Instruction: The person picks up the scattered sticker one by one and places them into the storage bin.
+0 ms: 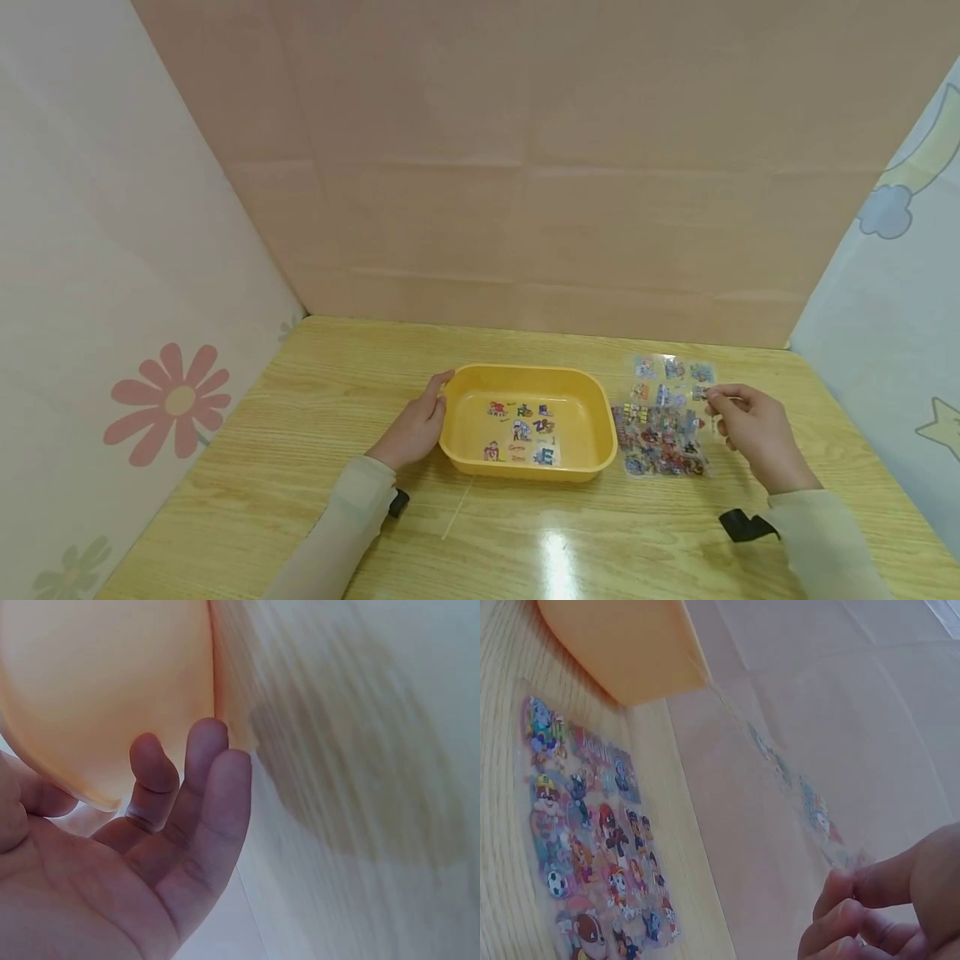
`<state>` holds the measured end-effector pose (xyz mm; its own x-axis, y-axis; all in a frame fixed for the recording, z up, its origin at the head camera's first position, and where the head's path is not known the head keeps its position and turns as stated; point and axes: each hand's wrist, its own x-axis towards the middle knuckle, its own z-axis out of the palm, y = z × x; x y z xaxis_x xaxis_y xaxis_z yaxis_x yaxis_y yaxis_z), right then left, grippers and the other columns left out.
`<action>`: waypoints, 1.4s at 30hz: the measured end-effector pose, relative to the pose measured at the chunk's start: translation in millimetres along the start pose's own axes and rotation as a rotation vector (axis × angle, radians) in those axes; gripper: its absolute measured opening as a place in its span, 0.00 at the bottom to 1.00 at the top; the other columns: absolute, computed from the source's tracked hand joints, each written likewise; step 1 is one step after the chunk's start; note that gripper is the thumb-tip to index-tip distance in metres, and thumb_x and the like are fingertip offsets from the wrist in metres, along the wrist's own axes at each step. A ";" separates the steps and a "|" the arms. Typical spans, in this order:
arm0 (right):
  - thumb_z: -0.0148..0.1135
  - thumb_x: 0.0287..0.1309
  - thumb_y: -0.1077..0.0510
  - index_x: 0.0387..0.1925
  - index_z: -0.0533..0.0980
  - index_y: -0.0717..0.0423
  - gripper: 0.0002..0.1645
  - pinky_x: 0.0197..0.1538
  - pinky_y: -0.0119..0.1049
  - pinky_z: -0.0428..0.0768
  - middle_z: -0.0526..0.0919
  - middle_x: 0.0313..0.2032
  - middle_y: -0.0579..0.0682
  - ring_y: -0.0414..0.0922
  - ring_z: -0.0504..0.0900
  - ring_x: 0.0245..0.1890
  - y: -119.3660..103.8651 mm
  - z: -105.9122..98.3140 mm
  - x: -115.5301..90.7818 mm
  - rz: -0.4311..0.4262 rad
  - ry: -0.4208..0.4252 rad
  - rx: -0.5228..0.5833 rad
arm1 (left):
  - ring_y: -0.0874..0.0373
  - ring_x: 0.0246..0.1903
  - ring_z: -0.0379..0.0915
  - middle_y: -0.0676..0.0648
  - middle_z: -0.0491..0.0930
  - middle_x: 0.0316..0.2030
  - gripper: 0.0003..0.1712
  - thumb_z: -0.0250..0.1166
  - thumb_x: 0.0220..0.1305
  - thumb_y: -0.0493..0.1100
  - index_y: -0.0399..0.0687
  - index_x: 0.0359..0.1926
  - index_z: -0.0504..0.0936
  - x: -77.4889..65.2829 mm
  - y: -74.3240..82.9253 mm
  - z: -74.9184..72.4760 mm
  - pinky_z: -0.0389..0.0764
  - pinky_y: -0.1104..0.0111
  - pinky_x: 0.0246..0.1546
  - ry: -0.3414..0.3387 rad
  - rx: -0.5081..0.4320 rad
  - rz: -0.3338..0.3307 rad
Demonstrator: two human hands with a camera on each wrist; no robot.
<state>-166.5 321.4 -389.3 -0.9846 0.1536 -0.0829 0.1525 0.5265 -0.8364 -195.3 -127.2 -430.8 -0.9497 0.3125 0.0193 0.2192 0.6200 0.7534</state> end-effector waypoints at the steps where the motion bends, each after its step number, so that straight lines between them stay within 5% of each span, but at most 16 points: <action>1: 0.39 0.71 0.45 0.59 0.63 0.66 0.30 0.24 0.38 0.71 0.76 0.32 0.39 0.41 0.70 0.22 -0.3 -0.7 -0.1 -0.002 0.001 0.015 | 0.61 0.14 0.61 0.50 0.67 0.15 0.26 0.36 0.76 0.43 0.56 0.72 0.49 0.0 0.3 -0.1 0.69 0.67 0.24 0.000 0.002 0.001; 21: 0.44 0.69 0.46 0.54 0.66 0.62 0.24 0.22 0.35 0.70 0.77 0.29 0.35 0.38 0.69 0.20 -19.0 5.5 -3.0 -0.053 -0.037 0.155 | 0.61 0.16 0.64 0.50 0.68 0.16 0.26 0.37 0.76 0.42 0.56 0.72 0.50 -2.0 2.5 1.0 0.70 0.64 0.35 0.016 0.003 -0.007; 42: 0.45 0.69 0.44 0.57 0.67 0.65 0.30 0.22 0.37 0.72 0.79 0.32 0.44 0.40 0.69 0.18 -35.0 33.2 -3.3 -0.080 -0.084 0.102 | 0.60 0.19 0.67 0.50 0.70 0.18 0.26 0.37 0.76 0.43 0.56 0.72 0.50 -1.2 2.3 1.4 0.71 0.63 0.39 0.017 0.004 -0.010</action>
<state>-171.4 274.8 -377.8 -0.9976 0.0413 -0.0550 0.0677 0.4463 -0.8923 -193.3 -125.1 -430.0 -0.9555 0.2940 0.0234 0.2109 0.6258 0.7509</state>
